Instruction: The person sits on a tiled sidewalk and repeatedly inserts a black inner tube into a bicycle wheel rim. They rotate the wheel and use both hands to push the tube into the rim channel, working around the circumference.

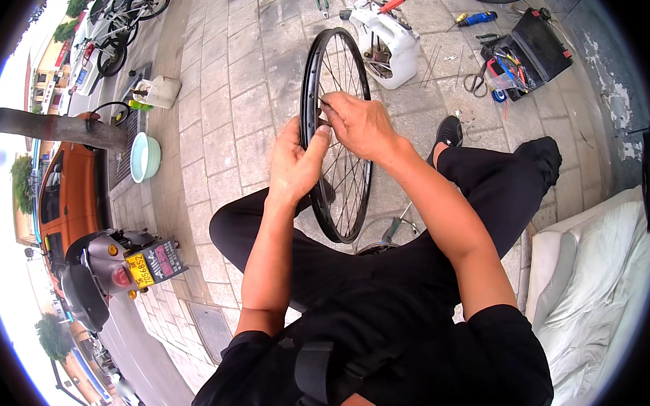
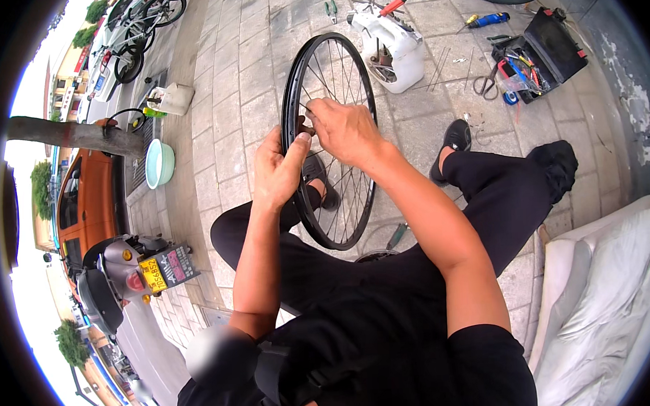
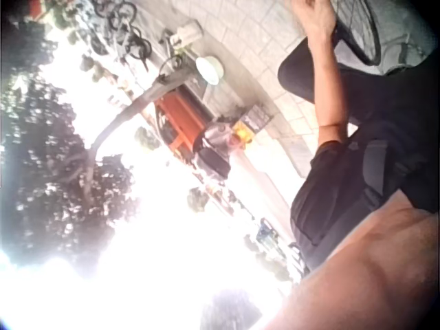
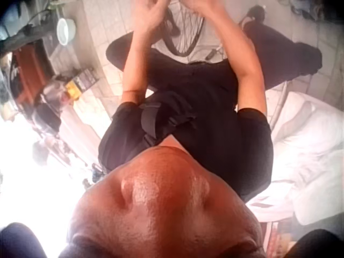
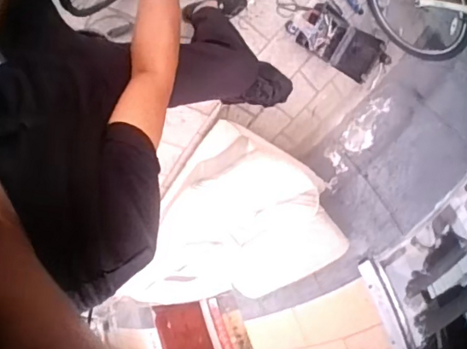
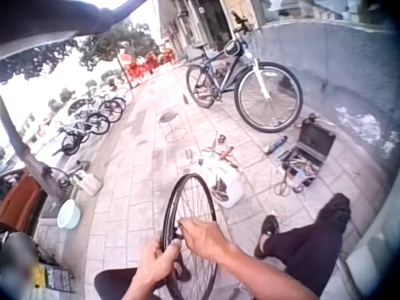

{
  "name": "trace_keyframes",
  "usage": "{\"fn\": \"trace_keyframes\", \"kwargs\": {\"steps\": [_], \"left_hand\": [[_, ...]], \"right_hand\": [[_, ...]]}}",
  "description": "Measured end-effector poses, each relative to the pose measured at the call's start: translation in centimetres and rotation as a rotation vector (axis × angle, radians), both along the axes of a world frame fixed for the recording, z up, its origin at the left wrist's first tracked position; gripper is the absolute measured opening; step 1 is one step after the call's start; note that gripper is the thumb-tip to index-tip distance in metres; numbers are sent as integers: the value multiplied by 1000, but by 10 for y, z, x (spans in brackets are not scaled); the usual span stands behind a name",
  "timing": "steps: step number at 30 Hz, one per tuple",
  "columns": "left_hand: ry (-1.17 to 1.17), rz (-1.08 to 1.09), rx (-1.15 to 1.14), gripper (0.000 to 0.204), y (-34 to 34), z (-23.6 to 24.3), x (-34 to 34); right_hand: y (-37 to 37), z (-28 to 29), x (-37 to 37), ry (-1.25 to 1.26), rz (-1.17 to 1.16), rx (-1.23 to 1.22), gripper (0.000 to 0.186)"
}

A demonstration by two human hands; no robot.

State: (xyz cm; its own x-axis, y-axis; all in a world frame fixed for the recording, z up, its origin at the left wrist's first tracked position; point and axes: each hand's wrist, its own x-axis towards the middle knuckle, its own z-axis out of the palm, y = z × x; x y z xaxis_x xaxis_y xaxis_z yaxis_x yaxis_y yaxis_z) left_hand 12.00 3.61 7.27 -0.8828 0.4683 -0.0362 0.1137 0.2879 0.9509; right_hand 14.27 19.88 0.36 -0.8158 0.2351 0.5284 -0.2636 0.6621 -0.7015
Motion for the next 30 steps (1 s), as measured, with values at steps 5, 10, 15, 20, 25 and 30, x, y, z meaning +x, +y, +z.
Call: {"fn": "trace_keyframes", "kwargs": {"steps": [5, 10, 15, 20, 25, 30], "left_hand": [[50, 7, -57, 31, -11, -19, 6], [-55, 20, 87, 39, 1, -15, -12], [-348, -55, 169, 49, 0, -12, -35], [-344, -160, 158, 58, 6, -12, -76], [-308, -75, 141, 68, -8, -10, -100], [-316, -114, 188, 75, -4, -26, -125]], "right_hand": [[-10, -10, 1, -11, 21, -26, 14], [-12, -11, 5, 16, 28, -36, 14], [-8, -11, -1, 25, 1, -75, 22], [21, -49, 8, -160, -141, -302, 27], [110, -202, 27, -906, -420, -303, 35], [245, -273, 62, -1110, -1005, -293, 33]]}}
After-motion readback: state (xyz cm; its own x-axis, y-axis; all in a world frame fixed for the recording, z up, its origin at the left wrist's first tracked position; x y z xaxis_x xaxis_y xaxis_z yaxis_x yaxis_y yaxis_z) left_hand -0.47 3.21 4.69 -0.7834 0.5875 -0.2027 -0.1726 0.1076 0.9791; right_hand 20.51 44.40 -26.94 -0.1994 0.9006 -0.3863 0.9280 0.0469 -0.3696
